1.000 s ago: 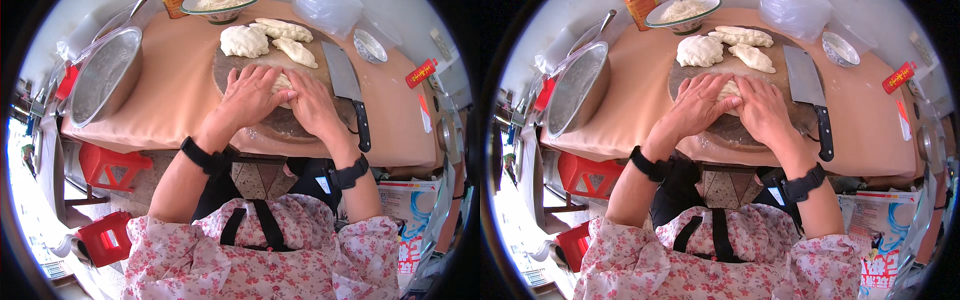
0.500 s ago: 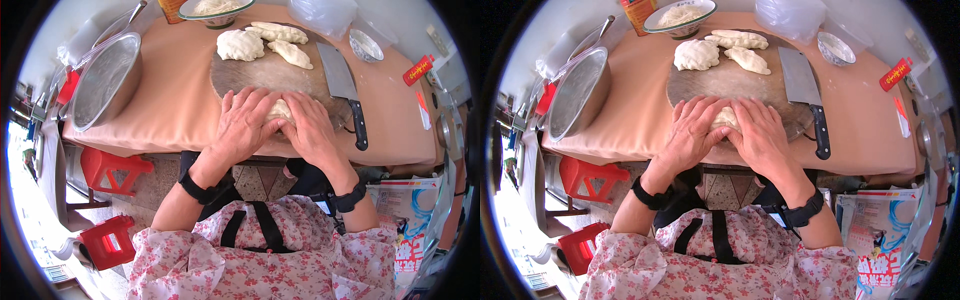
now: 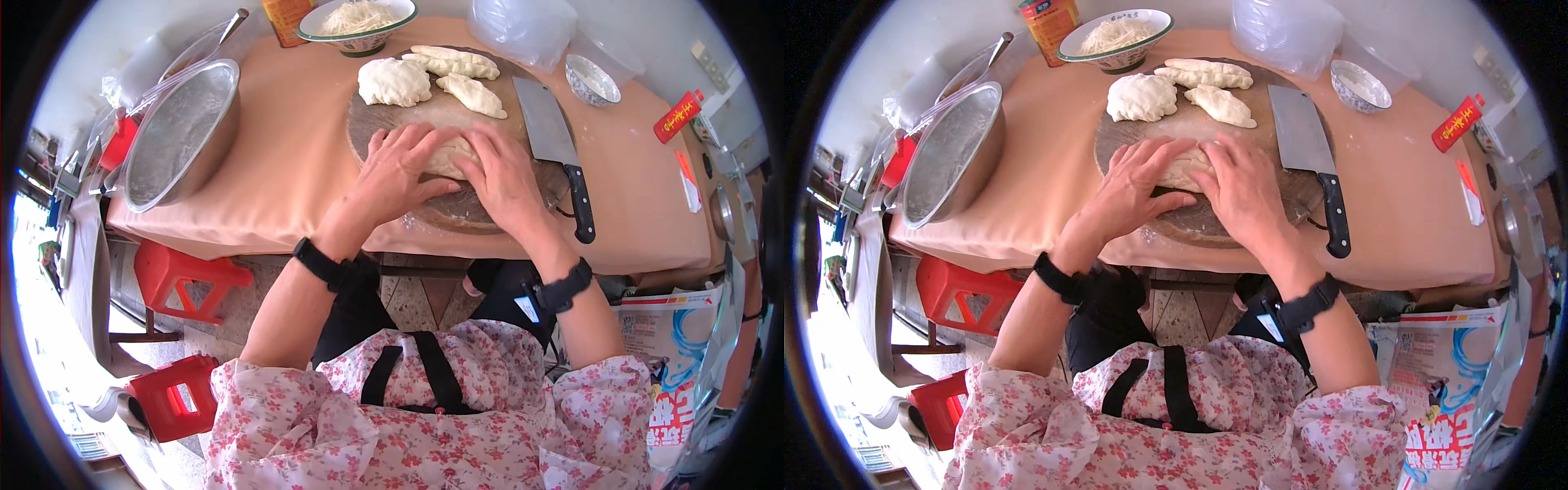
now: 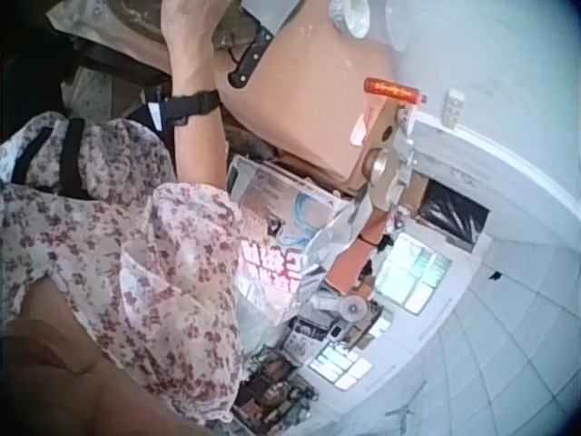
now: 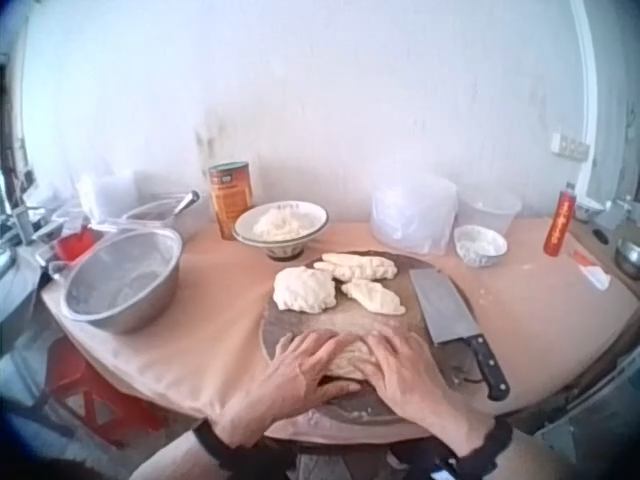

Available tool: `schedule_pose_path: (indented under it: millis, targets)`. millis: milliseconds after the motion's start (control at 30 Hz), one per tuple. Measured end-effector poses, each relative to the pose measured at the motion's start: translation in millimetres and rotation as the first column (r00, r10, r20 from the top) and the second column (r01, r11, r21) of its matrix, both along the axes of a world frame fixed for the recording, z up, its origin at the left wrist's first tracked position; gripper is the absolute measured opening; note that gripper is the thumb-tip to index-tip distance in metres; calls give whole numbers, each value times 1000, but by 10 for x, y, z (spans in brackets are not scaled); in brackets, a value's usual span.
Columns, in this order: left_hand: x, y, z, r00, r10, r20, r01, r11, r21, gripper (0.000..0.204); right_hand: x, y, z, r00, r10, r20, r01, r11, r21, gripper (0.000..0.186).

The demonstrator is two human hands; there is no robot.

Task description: Knead and prepare pieces of dough on a wooden cutting board.

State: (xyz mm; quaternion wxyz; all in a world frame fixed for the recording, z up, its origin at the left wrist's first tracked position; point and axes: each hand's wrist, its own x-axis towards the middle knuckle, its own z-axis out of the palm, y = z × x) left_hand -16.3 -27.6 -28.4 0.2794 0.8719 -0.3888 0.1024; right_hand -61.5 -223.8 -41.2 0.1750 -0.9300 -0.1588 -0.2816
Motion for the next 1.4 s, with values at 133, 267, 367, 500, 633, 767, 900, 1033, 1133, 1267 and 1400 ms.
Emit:
schedule_pose_path:
  millis: [133,267,367,500,633,767,900,1033,1133,1267,1400]
  targets:
    - [-46,155,-15,993,-97,-72,87,987,-135,53,-306,7,166,996,63,-56,-65,998,-27,55]
    - [-265,151,-73,999,-31,44,37,990,-139,49,-472,8,139,992,54,-113,-61,996,-61,53]
    - [-420,204,-16,994,-48,99,59,992,-115,47,-606,45,148,992,44,-120,-53,996,-73,54]
    - [-535,234,367,962,-61,-267,-2,973,-230,42,-658,32,304,974,149,-173,-106,966,236,41]
    - [-253,129,389,973,127,195,-84,973,-214,37,-400,-35,529,941,60,-332,82,914,398,35]
    - [-314,-25,227,961,96,259,-89,995,-39,46,-371,-29,313,994,-107,-16,108,981,159,39]
    - [-430,-162,39,988,-36,153,12,988,155,59,-548,-81,69,992,-129,7,128,989,71,42]
    - [-276,-232,83,971,-22,239,-39,968,249,54,-589,-116,-95,993,-115,4,115,991,65,43]
    - [-158,-284,101,947,-46,319,-7,986,165,39,-591,-83,-119,991,-124,52,122,992,36,45]
    - [-59,-396,253,947,-103,303,28,970,241,28,-625,-99,-133,987,-137,81,135,990,34,48]
    - [33,-528,322,941,-133,311,17,937,349,25,-628,-121,-204,977,-145,154,138,989,57,48]
